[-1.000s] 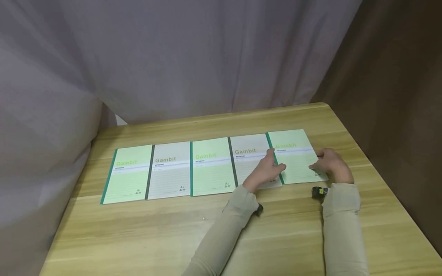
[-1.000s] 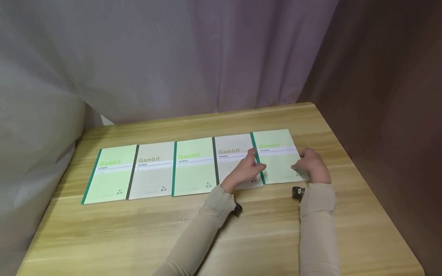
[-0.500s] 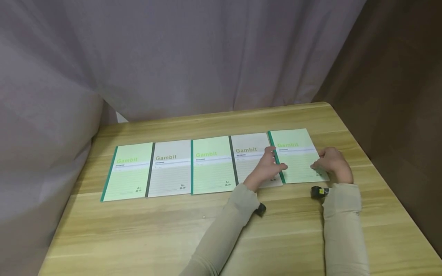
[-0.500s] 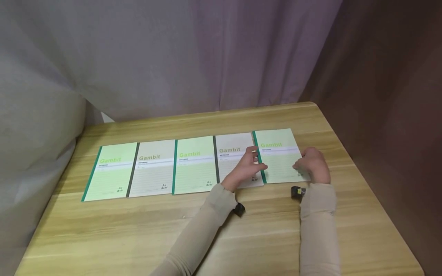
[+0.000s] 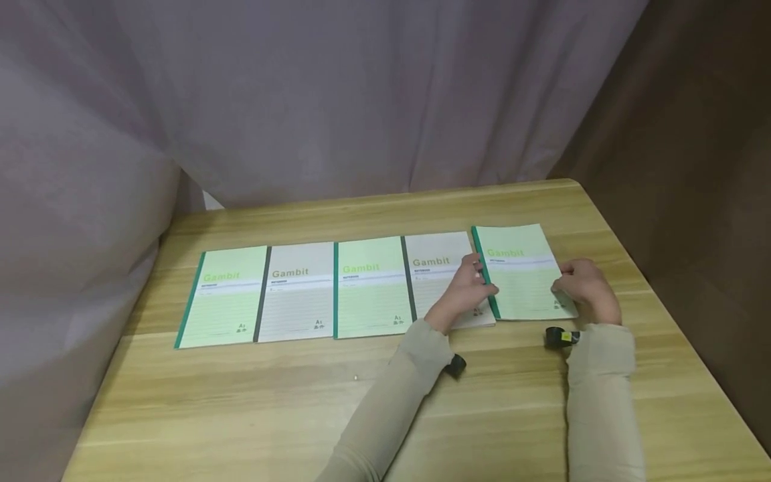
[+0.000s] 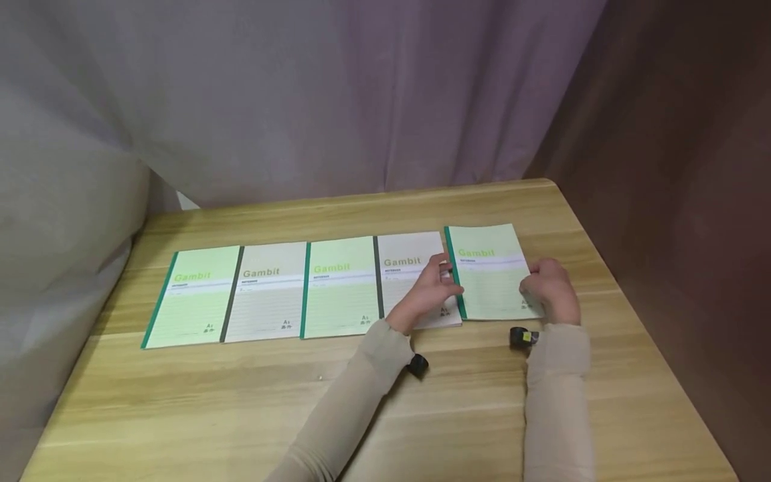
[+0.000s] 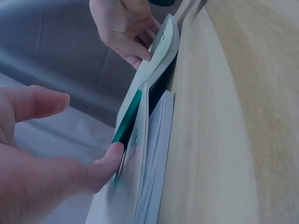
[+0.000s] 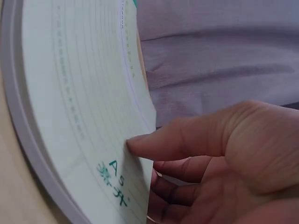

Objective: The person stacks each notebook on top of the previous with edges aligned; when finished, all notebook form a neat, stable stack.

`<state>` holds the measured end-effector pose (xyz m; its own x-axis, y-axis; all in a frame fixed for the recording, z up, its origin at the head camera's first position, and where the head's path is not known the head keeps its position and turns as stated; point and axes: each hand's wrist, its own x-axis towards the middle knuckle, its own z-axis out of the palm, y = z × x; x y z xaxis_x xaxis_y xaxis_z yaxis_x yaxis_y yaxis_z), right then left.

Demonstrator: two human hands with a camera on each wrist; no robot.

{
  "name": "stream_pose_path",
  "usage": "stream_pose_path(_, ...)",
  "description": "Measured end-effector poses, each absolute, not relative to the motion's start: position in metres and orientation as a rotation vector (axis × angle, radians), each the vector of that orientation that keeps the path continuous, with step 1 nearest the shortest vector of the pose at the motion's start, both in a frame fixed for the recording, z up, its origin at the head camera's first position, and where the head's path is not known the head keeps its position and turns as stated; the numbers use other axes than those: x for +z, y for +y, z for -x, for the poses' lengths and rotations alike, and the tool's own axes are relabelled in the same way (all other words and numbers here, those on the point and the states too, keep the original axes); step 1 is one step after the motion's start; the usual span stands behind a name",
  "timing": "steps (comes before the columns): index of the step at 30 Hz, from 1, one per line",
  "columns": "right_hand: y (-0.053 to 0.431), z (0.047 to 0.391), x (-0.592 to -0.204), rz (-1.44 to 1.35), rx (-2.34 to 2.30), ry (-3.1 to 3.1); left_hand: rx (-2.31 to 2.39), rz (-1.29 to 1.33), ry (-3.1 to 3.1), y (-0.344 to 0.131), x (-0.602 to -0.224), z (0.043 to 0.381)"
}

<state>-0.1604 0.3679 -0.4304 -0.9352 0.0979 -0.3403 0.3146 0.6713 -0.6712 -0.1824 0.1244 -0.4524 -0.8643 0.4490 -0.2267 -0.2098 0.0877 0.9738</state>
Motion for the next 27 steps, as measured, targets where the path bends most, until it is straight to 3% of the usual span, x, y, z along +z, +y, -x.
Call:
stream_pose_path(15,0.375,0.153,-0.421,-0.398,-1.215,2.501,1.932,-0.159,1.734,0.123,-0.453,0.182)
stream_pose_path(27,0.379,0.154,-0.416,-0.280,-1.139,2.572,1.958,-0.112,1.792,0.121,-0.457,0.183)
